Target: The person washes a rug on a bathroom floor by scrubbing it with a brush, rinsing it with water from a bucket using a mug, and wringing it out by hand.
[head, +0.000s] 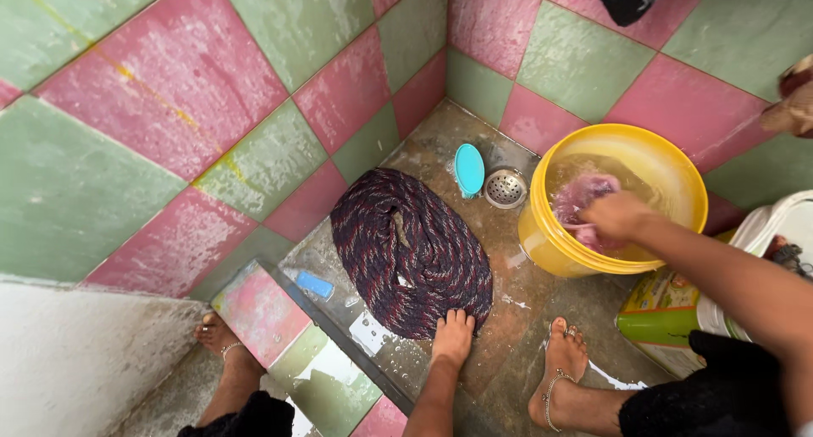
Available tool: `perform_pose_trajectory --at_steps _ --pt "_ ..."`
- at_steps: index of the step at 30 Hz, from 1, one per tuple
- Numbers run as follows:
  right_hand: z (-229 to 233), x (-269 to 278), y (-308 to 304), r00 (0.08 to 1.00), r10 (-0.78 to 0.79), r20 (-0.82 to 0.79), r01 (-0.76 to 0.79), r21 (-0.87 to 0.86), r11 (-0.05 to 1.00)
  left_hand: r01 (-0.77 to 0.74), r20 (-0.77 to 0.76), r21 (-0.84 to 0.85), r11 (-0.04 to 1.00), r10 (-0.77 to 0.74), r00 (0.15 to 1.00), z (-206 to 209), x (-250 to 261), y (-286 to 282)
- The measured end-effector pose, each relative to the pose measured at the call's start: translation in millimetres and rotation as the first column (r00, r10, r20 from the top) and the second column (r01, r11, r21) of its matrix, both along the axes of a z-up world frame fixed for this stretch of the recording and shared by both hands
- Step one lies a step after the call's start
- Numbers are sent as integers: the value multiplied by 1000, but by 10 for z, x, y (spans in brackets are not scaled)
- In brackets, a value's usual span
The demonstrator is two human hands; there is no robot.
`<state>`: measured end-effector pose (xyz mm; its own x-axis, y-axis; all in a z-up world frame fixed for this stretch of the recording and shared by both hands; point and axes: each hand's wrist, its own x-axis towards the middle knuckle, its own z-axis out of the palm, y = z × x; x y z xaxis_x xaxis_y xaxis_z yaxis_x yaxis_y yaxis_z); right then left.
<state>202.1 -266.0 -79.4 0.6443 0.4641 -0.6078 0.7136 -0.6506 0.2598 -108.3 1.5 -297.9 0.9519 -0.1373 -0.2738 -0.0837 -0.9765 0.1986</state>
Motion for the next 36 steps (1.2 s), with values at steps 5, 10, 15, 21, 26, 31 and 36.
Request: perform_pose_trajectory --at_steps 5,10,15,21,26,31,36 --pt "807 -320 -339 987 -13 158 -29 263 964 -67 86 25 997 65 994 -103 0 -165" --pt "1426 -378 -379 944 -21 330 -170 539 825 -187 -166 -375 908 133 977 -17 -259 -486" --pt "1835 -435 -53 926 127 356 -339 632 697 -453 -460 -888 83 -144 876 -104 265 -162" --pt "2106 -725 791 926 356 121 -350 626 697 -504 -511 -855 -123 359 781 -113 1418 623" --pt "1901 -988 1479 852 513 -105 -370 573 732 -573 -486 -817 71 450 749 181 1900 924" --pt "1489 -1140 1776 799 560 -221 -306 652 694 -319 -269 -302 898 241 932 932 1615 1094" --pt "1192 -1143 1780 766 503 -400 -186 611 769 -155 -378 118 981 189 906 1046 1157 1113"
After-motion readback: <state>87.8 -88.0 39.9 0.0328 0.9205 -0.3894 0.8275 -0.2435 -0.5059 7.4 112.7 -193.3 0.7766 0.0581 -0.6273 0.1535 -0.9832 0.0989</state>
